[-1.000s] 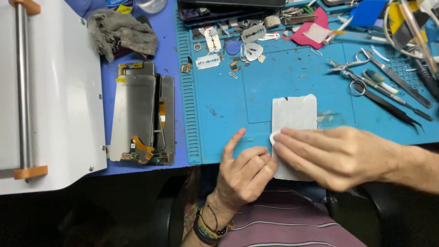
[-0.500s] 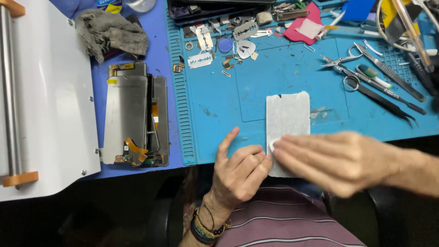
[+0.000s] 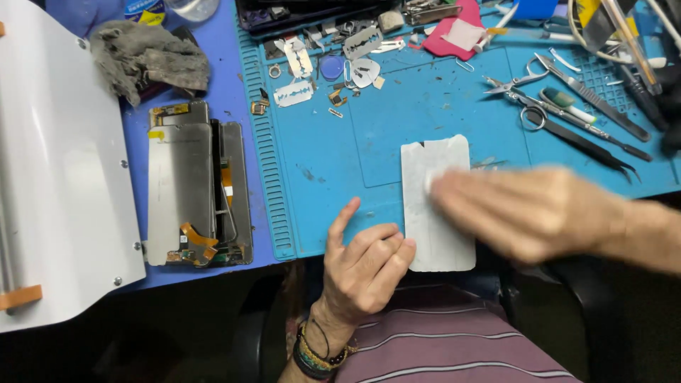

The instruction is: The person holds a white flexible sheet over a repair workbench and trims its edges with scissors, then uses a small blade to trim and clean up the cut edges. They then press and rub the surface of the trimmed sheet with a small round pad while holding it flat on the mat.

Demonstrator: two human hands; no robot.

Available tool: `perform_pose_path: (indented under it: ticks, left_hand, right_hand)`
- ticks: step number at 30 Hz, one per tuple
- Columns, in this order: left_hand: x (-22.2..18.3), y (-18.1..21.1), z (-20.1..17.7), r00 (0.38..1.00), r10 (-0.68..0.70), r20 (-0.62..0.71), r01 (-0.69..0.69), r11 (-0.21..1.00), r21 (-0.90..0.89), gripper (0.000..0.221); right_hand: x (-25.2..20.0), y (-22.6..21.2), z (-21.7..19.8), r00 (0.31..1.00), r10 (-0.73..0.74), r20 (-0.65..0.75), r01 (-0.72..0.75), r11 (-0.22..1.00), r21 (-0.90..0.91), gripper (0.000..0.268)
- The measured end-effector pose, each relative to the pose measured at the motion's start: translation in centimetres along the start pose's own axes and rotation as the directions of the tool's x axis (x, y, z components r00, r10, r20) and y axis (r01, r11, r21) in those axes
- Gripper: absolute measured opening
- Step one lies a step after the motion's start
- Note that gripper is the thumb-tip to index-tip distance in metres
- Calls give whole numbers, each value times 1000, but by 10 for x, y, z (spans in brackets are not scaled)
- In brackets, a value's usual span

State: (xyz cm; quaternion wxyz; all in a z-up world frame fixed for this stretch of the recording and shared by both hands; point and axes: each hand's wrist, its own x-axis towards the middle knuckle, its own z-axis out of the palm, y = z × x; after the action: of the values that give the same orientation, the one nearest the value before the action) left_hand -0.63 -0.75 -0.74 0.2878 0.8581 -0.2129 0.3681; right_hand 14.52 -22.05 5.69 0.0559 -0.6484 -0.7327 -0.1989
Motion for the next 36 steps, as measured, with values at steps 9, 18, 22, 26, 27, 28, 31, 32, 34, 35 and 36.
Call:
perform_pose_path:
  ticks: [9, 18, 22, 26, 27, 28, 31, 32, 34, 35, 36]
  left_hand:
    - [-3, 0, 1, 1000, 16, 2, -16, 1000, -9, 15]
    - [1, 0, -1, 1000, 8, -1, -8, 1000, -29, 14]
    - [-4, -1, 1, 1000, 10, -5, -10, 999, -44, 11]
    - [-1, -1, -2, 1000, 1, 15, -1, 999, -49, 12]
    - [-3, -1, -2, 1000, 0, 11, 0, 999, -42, 12]
    - [-3, 0, 0, 1000, 0, 6, 0, 999, -43, 13]
    - [1, -1, -3, 1000, 4, 14, -3, 999, -38, 15]
    - [0, -3, -3, 1000, 10, 17, -9, 1000, -26, 15]
    - [-2, -4, 0, 1000, 15, 10, -15, 999, -32, 13]
    - [-2, -2, -2, 1000, 9, 13, -8, 999, -38, 13]
    - [-2, -1, -2, 1000, 3, 18, -2, 999, -41, 15]
  right_hand:
    - [-9, -1, -8, 999, 29, 16, -30, 998, 58, 33]
    - [-5, -13, -11, 998, -64, -2, 64, 997, 48, 33]
    - [-14, -6, -10, 999, -8, 47, 6, 998, 55, 35]
    - [0, -20, -17, 1000, 24, 8, -25, 992, 120, 37]
    - [-3, -21, -15, 1000, -15, -6, 16, 991, 134, 35]
    - [-7, -22, -14, 999, -49, -13, 51, 988, 146, 33]
    - [-7, -11, -15, 1000, 29, 3, -29, 995, 99, 34]
    - [-5, -14, -14, 1000, 26, -9, -25, 995, 96, 34]
    - [-4, -23, -15, 993, -108, -35, 113, 979, 168, 32]
    - [-6, -21, -16, 994, -105, -31, 108, 978, 176, 32]
    - [-7, -16, -17, 1000, -22, -7, 22, 989, 145, 32]
